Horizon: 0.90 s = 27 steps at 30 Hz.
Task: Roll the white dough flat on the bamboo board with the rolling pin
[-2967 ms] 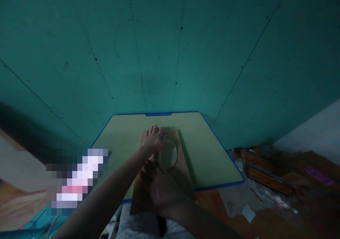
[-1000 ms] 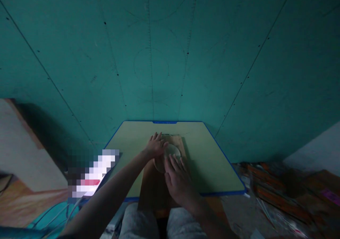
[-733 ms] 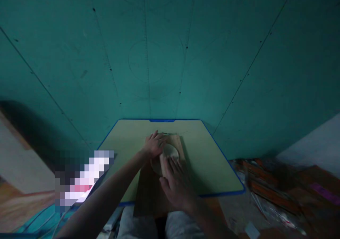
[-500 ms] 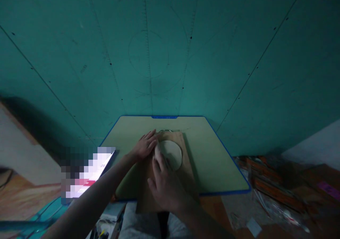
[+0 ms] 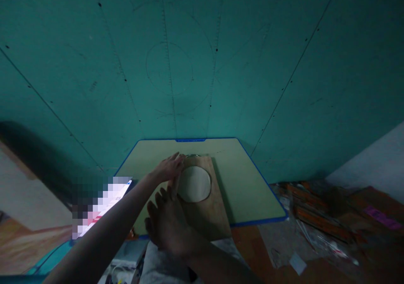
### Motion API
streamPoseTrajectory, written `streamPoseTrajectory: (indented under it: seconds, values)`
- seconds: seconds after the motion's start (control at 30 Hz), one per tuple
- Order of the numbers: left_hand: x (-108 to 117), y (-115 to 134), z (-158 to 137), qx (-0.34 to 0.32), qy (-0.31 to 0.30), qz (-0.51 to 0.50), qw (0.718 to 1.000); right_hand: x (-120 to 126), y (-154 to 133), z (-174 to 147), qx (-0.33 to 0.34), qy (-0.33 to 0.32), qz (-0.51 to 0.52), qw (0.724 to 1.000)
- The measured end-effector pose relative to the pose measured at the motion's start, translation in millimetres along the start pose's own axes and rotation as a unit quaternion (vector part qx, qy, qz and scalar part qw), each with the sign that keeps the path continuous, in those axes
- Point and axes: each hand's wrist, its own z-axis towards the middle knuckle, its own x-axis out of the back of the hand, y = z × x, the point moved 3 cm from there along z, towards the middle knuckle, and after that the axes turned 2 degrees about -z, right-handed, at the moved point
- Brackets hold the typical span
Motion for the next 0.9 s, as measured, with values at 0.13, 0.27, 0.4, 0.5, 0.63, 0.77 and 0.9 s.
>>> streamPoseTrajectory:
  seconds: [0.13, 0.27, 0.4, 0.5, 0.63, 0.77, 0.9]
  values:
    - [1.4, -9.5, -4.1, 0.024, -0.008, 0.021, 0.999, 0.3, 4.0, 0.0, -0.002, -0.014, -0.001, 1.000]
    - [4.9, -24.2, -21.5, 0.044, 0.012, 0.042, 0.998, 0.1, 14.7, -7.9, -0.057, 0.040, 0.038, 0.997]
    - [8.7, -31.1, -41.3, 0.030, 0.041, 0.056, 0.997, -0.2, 29.9, -17.1, -0.123, 0.066, 0.062, 0.988]
    - [15.3, -30.4, -56.8, 0.029, 0.057, 0.067, 0.996, 9.3, 41.5, -22.5, -0.132, 0.048, 0.083, 0.987]
    - [27.0, -18.8, -82.0, 0.056, 0.075, 0.092, 0.991, 28.0, 62.9, -35.6, -0.065, 0.040, 0.109, 0.991]
    - [24.6, 11.7, -110.9, 0.060, 0.086, 0.113, 0.988, 30.7, 101.7, -60.4, -0.082, 0.007, 0.092, 0.992]
    - [8.0, 43.2, -129.1, 0.056, 0.071, 0.102, 0.991, 30.1, 126.5, -74.3, -0.090, -0.018, 0.064, 0.994]
